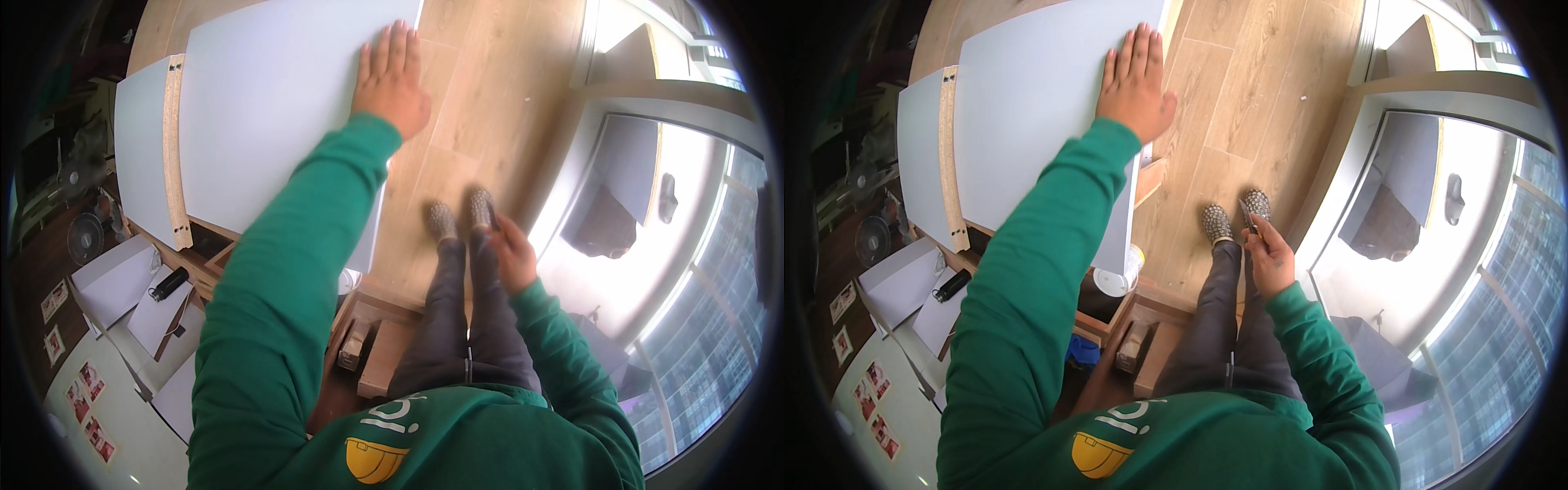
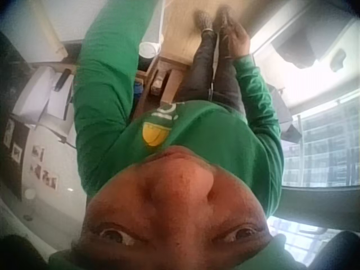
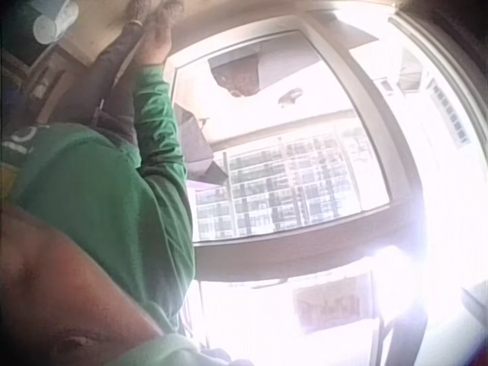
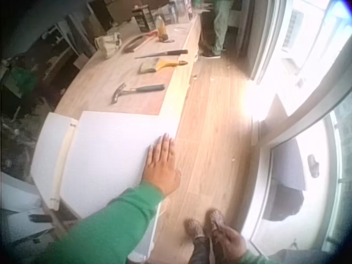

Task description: The person uses a hand file to smooth the edges of white rectangular boards at a workbench.

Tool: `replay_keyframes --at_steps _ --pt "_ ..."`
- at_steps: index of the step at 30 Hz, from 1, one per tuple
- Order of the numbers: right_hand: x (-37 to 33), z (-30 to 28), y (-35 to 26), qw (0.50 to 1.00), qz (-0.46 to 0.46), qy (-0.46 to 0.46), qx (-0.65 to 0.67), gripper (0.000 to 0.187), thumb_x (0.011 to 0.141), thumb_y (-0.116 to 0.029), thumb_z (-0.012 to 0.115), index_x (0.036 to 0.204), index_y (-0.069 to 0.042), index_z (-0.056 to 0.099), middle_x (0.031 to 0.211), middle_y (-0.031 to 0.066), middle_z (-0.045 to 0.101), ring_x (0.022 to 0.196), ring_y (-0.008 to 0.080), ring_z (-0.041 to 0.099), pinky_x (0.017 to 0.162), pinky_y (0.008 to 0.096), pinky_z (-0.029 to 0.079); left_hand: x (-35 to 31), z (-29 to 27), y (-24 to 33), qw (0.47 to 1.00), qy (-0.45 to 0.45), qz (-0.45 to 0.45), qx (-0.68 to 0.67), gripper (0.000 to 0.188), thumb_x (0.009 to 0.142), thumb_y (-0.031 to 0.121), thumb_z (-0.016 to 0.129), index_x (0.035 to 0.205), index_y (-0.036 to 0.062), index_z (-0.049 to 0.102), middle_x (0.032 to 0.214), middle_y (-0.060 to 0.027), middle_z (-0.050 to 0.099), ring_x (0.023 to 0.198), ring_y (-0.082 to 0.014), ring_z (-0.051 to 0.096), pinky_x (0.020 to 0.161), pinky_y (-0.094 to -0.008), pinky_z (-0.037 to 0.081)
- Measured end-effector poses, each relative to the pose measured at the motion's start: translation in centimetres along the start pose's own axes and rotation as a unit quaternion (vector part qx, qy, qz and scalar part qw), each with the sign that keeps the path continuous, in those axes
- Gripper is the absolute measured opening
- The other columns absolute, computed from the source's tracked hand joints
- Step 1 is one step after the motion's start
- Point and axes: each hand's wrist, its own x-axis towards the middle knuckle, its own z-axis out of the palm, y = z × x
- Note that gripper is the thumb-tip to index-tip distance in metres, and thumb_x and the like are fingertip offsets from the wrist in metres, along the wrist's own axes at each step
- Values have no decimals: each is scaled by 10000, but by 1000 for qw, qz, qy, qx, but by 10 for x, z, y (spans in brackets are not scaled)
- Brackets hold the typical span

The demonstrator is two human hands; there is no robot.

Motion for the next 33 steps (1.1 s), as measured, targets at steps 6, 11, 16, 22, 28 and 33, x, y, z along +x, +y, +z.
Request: replay_keyframes --at_steps 6,11,16,22,28,33 --pt "-1 -8 4 1000 -18 8 9 374 1005 -27 537 1375 9 575 1050 51 687 869 87 590 824 237 497 74 -8 6 1000 26 3 2 820 879 278 557 1553 -64 238 1654 -212 187 1541 -340 156 1256 -476 120" --pt "0 -6 4 1000 -8 6 5 380 998 -18 536 1375 7 577 1044 48 696 856 84 588 810 228 490 107 11 -9 997 60 -6 41 827 870 275 561 1554 -60 238 1653 -214 189 1542 -335 157 1257 -478 120" --pt "7 -9 0 1000 -5 22 6 382 1000 -20 555 1380 -5 581 1044 45 703 865 73 589 824 224 493 82 13 -4 997 73 13 -2 780 912 316 543 1551 -35 264 1643 -201 233 1535 -329 181 1251 -495 133" --pt "32 -3 -20 994 -91 58 -17 350 1001 -46 593 1349 -15 616 1062 52 710 887 94 617 819 240 503 -10 -9 -3 999 -13 37 27 822 943 404 559 1591 37 213 1689 -113 142 1560 -271 115 1262 -473 83" --pt "126 23 -96 933 -338 61 -108 358 985 -74 612 1338 -126 644 1009 118 691 868 146 642 795 281 512 -117 -29 0 994 -76 56 -49 809 934 371 584 1577 12 249 1669 -155 192 1542 -315 183 1250 -507 124" --pt "222 45 -171 850 -477 85 -208 381 958 -55 575 1308 -178 662 972 145 656 882 303 658 803 362 535 -189 -41 6 987 -128 60 -73 806 932 360 591 1558 -29 265 1639 -210 244 1518 -368 236 1237 -535 156"
